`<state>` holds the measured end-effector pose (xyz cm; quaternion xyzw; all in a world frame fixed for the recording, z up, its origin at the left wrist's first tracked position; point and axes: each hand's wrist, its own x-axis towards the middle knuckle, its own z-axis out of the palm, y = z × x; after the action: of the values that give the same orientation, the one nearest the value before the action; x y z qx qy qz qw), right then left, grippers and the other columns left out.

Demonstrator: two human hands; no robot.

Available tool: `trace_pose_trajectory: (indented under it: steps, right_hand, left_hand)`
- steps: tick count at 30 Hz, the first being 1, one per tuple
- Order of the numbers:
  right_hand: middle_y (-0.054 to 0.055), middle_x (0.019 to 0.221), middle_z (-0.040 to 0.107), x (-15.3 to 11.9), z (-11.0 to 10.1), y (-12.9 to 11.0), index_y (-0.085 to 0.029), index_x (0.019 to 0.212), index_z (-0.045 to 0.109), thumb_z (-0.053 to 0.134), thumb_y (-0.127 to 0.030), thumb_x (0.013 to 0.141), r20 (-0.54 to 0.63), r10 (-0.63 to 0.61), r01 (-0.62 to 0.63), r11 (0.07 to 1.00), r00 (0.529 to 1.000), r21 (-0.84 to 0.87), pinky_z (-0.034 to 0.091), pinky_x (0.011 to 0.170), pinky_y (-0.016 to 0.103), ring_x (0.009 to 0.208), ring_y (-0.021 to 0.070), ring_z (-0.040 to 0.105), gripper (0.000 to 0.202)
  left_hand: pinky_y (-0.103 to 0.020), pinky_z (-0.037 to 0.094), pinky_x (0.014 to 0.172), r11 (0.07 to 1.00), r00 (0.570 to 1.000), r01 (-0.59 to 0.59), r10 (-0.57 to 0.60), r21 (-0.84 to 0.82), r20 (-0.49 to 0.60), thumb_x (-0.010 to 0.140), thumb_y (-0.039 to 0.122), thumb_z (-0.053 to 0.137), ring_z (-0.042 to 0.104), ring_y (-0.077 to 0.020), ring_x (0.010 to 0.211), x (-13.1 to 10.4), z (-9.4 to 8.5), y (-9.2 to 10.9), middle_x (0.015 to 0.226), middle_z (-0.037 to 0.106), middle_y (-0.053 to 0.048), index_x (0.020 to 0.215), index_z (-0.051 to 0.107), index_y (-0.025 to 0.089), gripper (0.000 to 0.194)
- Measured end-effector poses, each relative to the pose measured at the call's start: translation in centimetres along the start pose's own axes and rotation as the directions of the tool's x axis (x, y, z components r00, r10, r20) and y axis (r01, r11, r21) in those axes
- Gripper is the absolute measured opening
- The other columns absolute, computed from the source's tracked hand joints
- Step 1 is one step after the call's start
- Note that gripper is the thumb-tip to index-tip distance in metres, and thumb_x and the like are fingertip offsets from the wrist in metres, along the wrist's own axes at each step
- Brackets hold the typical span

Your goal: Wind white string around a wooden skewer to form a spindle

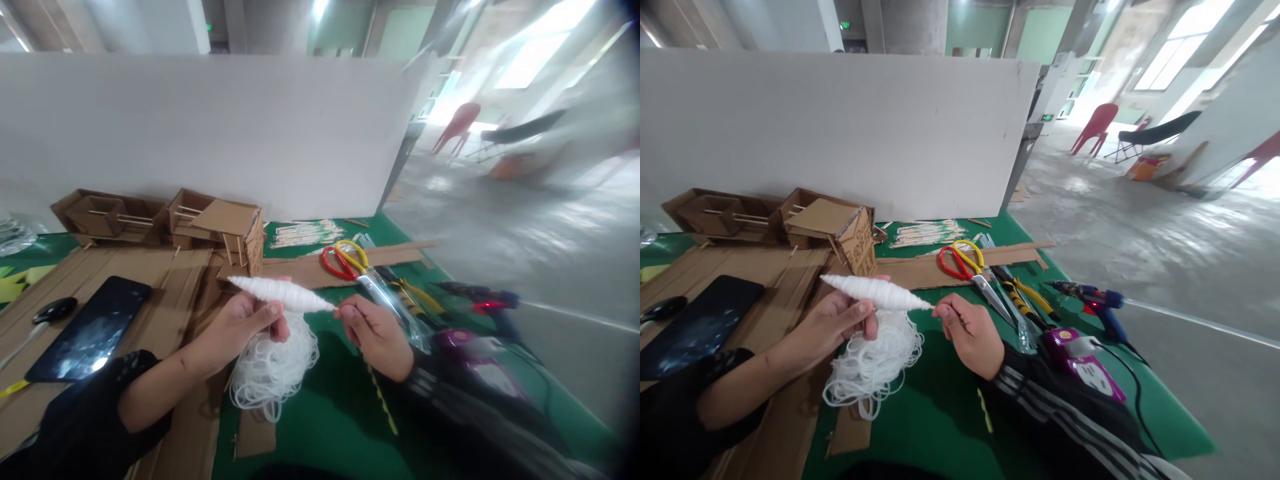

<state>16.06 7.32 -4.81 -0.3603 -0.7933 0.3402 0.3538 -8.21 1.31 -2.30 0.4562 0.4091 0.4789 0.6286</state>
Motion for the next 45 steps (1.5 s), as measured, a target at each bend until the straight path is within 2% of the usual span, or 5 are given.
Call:
trace_pose_trajectory:
  steps: [10,24,32,37,45]
  right_hand:
    - [-0.004,0.063,0.053,-0.2,0.2,0.3,-0.018,0.093,0.054,0.049,-0.037,0.095,0.021,0.016,-0.018,0.995,1.0,0.093,0.041,0.045,0.021,0.048,0.0091,0.048,0.019]
    - [-0.001,0.057,0.06,0.0,-0.1,-0.2,-0.017,0.081,0.064,0.044,-0.034,0.097,-0.007,-0.147,0.146,0.987,0.989,-0.06,0.042,0.046,0.021,0.045,0.0099,0.053,0.03]
    - [-0.003,0.051,0.056,-0.1,0.0,-0.3,-0.016,0.076,0.061,0.04,-0.037,0.099,0.081,-0.12,0.122,0.992,0.989,-0.024,0.042,0.049,0.021,0.045,0.0097,0.053,0.037]
    - [-0.003,0.047,0.055,-0.1,0.0,-0.2,-0.017,0.07,0.058,0.034,-0.038,0.101,0.129,-0.111,0.111,0.994,0.985,0.002,0.04,0.047,0.021,0.042,0.0089,0.052,0.044]
    - [-0.003,0.045,0.055,-0.1,0.3,0.0,-0.017,0.069,0.059,0.033,-0.042,0.101,0.145,-0.126,0.13,0.991,0.981,-0.014,0.04,0.047,0.02,0.04,0.0086,0.052,0.048]
  left_hand:
    - [-0.025,0.05,0.07,0.999,0.996,-0.029,0.031,0.023,-0.086,0.082,0.038,0.07,0.061,-0.0134,0.074,0.3,0.6,-0.1,0.078,0.067,-0.003,0.112,0.066,0.015,0.038]
    - [-0.028,0.05,0.073,0.961,0.988,-0.046,0.083,0.271,-0.129,0.079,0.032,0.073,0.063,-0.0173,0.079,-0.2,0.2,-1.4,0.084,0.071,-0.005,0.118,0.064,0.018,0.043]
    - [-0.024,0.05,0.069,0.965,0.98,-0.139,0.167,0.224,-0.111,0.073,0.024,0.078,0.062,-0.0146,0.08,0.2,0.2,-1.3,0.101,0.065,-0.003,0.119,0.057,0.023,0.051]
    - [-0.025,0.05,0.076,0.966,0.986,-0.109,0.135,0.235,-0.095,0.076,0.024,0.076,0.062,-0.0146,0.084,0.4,0.2,-1.6,0.095,0.066,-0.003,0.112,0.059,0.02,0.04]
    - [-0.031,0.053,0.077,0.993,0.995,-0.09,0.093,0.076,-0.043,0.074,0.024,0.077,0.066,-0.0185,0.083,0.1,0.4,-1.8,0.09,0.069,-0.003,0.121,0.053,0.021,0.053]
